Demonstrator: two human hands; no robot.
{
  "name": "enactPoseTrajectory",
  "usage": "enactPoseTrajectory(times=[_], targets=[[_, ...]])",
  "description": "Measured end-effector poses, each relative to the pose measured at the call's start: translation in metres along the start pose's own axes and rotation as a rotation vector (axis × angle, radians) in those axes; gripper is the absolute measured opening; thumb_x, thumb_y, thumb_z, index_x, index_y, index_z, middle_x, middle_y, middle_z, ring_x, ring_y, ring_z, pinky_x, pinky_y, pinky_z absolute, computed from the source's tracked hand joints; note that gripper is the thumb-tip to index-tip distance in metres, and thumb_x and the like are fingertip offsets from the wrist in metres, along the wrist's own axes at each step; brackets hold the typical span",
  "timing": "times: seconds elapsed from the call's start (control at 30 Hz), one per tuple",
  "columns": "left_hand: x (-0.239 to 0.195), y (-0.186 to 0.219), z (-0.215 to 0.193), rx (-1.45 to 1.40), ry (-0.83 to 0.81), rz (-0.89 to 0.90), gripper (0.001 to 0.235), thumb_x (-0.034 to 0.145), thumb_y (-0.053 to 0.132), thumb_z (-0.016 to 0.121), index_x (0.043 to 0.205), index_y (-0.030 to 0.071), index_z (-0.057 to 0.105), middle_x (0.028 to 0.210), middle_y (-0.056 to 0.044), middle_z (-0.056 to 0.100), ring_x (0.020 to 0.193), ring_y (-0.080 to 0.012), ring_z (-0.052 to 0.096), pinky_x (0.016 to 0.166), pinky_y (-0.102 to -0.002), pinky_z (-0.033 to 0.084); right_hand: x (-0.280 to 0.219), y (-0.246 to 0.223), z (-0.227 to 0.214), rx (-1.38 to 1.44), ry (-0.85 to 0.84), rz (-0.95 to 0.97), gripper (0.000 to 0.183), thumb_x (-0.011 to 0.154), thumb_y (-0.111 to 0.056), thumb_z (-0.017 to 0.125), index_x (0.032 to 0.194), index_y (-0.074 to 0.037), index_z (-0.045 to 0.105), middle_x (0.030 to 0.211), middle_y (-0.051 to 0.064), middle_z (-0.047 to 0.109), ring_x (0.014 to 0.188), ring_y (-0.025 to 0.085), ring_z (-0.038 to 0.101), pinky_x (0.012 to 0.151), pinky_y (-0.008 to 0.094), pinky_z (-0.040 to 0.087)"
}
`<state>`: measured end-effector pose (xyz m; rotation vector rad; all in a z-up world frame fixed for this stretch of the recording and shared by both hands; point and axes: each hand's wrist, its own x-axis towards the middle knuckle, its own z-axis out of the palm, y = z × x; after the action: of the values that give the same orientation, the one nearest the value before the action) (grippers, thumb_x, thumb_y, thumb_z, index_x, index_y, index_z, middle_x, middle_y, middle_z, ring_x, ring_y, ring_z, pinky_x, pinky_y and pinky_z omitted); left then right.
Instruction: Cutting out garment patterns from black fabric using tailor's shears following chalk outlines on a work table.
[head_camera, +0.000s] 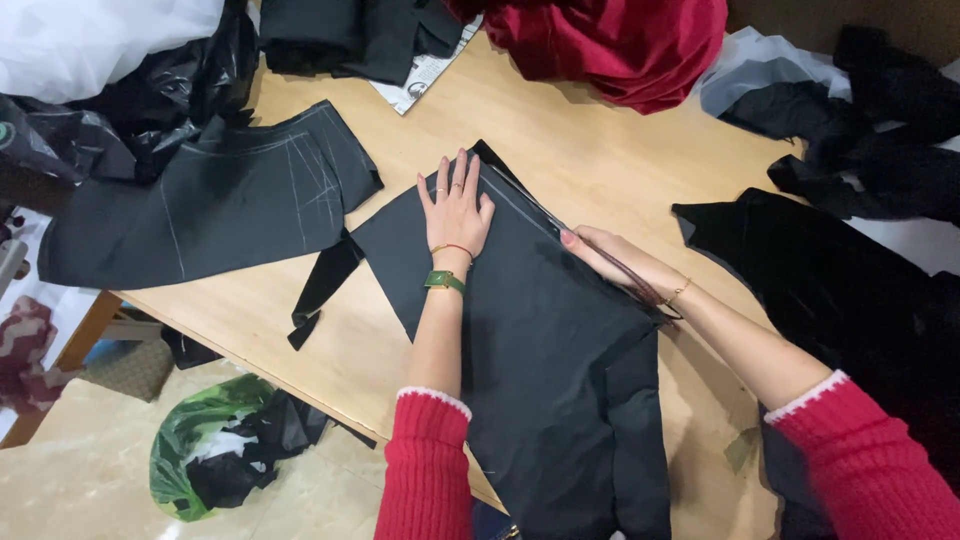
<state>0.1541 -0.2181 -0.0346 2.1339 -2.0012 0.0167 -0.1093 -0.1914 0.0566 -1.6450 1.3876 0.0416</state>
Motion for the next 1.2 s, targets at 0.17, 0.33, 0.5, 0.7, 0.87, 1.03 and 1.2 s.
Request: enactPoseTrajectory(times=[0.17,0.33,0.5,0.7,0.87,1.03,1.2], targets=[[-0.002,0.001,-0.006,0.001,-0.011,-0.011,0.068,0.099,0.044,0.032,0.164,0.027,0.022,0.172,0.007,0.013,0.158,-0.0184,0.012,0.128,-0.06,0.005,0.001,-0.021,0.001,0.006,-0.012,-0.004,0.076,0.098,-0.076,0.029,0.113,-0.01,0.063,0.096,0.024,0.069,0.099,0.038,0.068,0.083,0.048,0.053],[-0.002,0.001,-0.008,-0.002,-0.024,-0.01,0.068,0.099,0.043,0.031,0.164,0.025,0.022,0.173,0.008,0.013,0.158,-0.0183,0.012,0.128,-0.06,0.005,0.003,-0.034,0.002,-0.007,-0.018,0.0,0.075,0.098,-0.074,0.03,0.114,-0.009,0.061,0.097,0.024,0.067,0.099,0.038,0.068,0.083,0.048,0.053],[-0.002,0.0,-0.005,-0.017,-0.021,-0.011,0.068,0.1,0.044,0.03,0.165,0.024,0.02,0.173,0.007,0.011,0.158,-0.0189,0.011,0.128,-0.06,0.004,0.018,-0.02,0.007,-0.018,-0.019,0.008,0.085,0.095,-0.082,0.027,0.117,-0.007,0.061,0.096,0.025,0.067,0.097,0.038,0.068,0.081,0.047,0.053],[-0.003,0.002,-0.012,-0.023,-0.017,-0.016,0.069,0.099,0.043,0.032,0.164,0.024,0.023,0.172,0.007,0.015,0.157,-0.0181,0.013,0.128,-0.059,0.005,0.005,-0.029,0.006,0.005,0.015,0.008,0.081,0.096,-0.08,0.029,0.111,-0.009,0.063,0.088,0.021,0.066,0.09,0.036,0.07,0.076,0.045,0.054],[-0.003,0.001,-0.007,-0.037,-0.006,-0.015,0.068,0.099,0.043,0.033,0.163,0.024,0.024,0.172,0.006,0.016,0.157,-0.0184,0.013,0.128,-0.059,0.005,0.0,-0.032,0.004,0.004,0.022,-0.001,0.074,0.099,-0.074,0.032,0.109,-0.009,0.063,0.087,0.022,0.066,0.09,0.036,0.07,0.076,0.046,0.054],[-0.002,0.001,-0.006,-0.044,0.004,-0.015,0.067,0.099,0.043,0.033,0.163,0.023,0.026,0.172,0.006,0.017,0.157,-0.0185,0.014,0.128,-0.06,0.005,-0.007,-0.04,0.002,0.014,-0.006,-0.005,0.077,0.097,-0.077,0.03,0.112,-0.008,0.062,0.094,0.025,0.066,0.098,0.039,0.067,0.082,0.048,0.053],[-0.002,0.001,-0.005,-0.042,0.017,-0.014,0.068,0.098,0.044,0.034,0.162,0.023,0.027,0.171,0.005,0.018,0.157,-0.0186,0.015,0.128,-0.06,0.007,-0.004,-0.044,0.003,0.013,-0.012,0.01,0.081,0.094,-0.08,0.029,0.117,-0.01,0.063,0.097,0.023,0.068,0.1,0.036,0.068,0.084,0.047,0.053]])
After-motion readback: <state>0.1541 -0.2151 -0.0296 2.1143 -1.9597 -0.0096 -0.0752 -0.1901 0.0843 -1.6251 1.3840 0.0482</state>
